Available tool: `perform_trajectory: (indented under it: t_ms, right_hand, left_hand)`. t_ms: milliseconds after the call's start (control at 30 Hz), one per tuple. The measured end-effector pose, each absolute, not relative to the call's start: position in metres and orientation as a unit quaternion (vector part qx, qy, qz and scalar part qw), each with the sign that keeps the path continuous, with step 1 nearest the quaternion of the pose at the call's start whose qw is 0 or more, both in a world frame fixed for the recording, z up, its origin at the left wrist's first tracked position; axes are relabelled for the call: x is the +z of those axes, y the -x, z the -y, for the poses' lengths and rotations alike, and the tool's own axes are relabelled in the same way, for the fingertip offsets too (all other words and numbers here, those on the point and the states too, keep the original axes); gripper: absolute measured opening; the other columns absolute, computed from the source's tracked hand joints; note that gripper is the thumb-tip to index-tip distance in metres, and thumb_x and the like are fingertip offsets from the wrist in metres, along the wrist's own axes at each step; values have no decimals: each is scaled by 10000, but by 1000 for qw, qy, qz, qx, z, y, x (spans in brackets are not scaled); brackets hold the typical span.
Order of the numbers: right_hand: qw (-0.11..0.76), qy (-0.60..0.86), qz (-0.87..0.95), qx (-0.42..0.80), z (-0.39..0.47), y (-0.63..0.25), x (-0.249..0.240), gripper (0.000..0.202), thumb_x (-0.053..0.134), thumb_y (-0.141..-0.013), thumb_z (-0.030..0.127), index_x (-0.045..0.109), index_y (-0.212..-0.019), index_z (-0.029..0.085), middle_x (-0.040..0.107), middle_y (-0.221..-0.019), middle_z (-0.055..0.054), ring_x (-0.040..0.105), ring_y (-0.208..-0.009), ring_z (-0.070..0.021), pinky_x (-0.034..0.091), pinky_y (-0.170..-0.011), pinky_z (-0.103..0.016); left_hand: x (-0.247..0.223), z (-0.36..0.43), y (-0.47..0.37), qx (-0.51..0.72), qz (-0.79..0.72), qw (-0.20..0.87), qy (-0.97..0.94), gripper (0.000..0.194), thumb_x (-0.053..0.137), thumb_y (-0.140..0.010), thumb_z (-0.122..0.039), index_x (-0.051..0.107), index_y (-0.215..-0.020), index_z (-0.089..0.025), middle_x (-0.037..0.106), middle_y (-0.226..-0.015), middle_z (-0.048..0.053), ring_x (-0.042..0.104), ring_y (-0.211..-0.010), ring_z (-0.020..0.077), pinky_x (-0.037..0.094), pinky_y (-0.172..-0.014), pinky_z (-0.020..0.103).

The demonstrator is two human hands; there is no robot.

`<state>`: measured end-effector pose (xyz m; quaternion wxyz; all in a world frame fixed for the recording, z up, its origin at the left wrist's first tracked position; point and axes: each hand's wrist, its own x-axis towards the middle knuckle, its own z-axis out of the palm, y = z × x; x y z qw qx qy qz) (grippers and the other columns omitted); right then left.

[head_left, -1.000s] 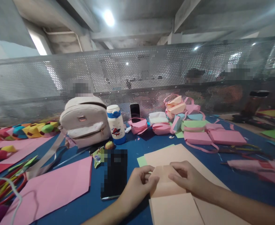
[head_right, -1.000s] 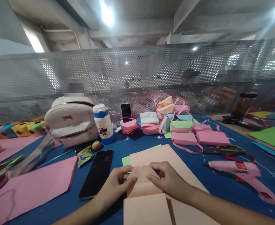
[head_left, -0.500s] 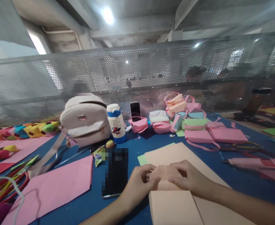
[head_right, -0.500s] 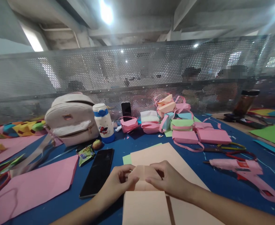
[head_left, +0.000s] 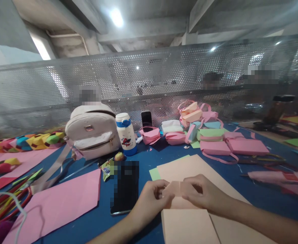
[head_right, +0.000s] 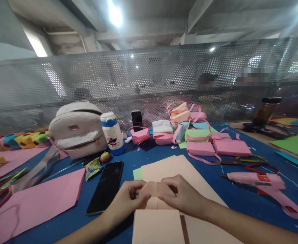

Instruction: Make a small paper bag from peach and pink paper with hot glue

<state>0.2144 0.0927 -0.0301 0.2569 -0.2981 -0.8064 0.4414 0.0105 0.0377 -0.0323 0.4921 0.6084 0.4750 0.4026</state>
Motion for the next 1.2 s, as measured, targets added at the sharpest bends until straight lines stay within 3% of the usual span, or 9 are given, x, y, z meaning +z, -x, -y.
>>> perform_trajectory:
  t_ms: [667, 1067, 1200]
  right_hand:
    - [250, 290, 813, 440, -93, -215, -29, 332, 561, -788, 214, 296, -587, 203, 282, -591, 66, 245, -565, -97, 182, -511, -267]
    - [236, 297, 818, 433, -94, -214, -31, 320, 567, -822, 309, 371, -599, 191, 342, -596, 55, 292, -574, -105, 215, -519, -258]
    - [236, 291, 826, 421, -96, -215, -34, 357, 562, -841, 323, 330, -600, 197, 306, -597, 59, 275, -577, -105, 203, -520, -261]
  left_hand:
    - [-34, -38, -12, 401, -477, 499, -602, 252, 655, -772, -314, 730, -803, -76, 597, -683, 34, 419, -591, 108, 279, -519, 207]
    - [-37, -38, -12, 416, -467, 511, -589, 195, 654, -757, -249, 741, -812, -83, 558, -648, 0, 393, -551, 84, 273, -497, 192]
    - [-38, -39, -11, 416, -468, 499, -599, 189, 647, -758, -231, 748, -819, -84, 566, -666, 7, 398, -566, 86, 275, -504, 193]
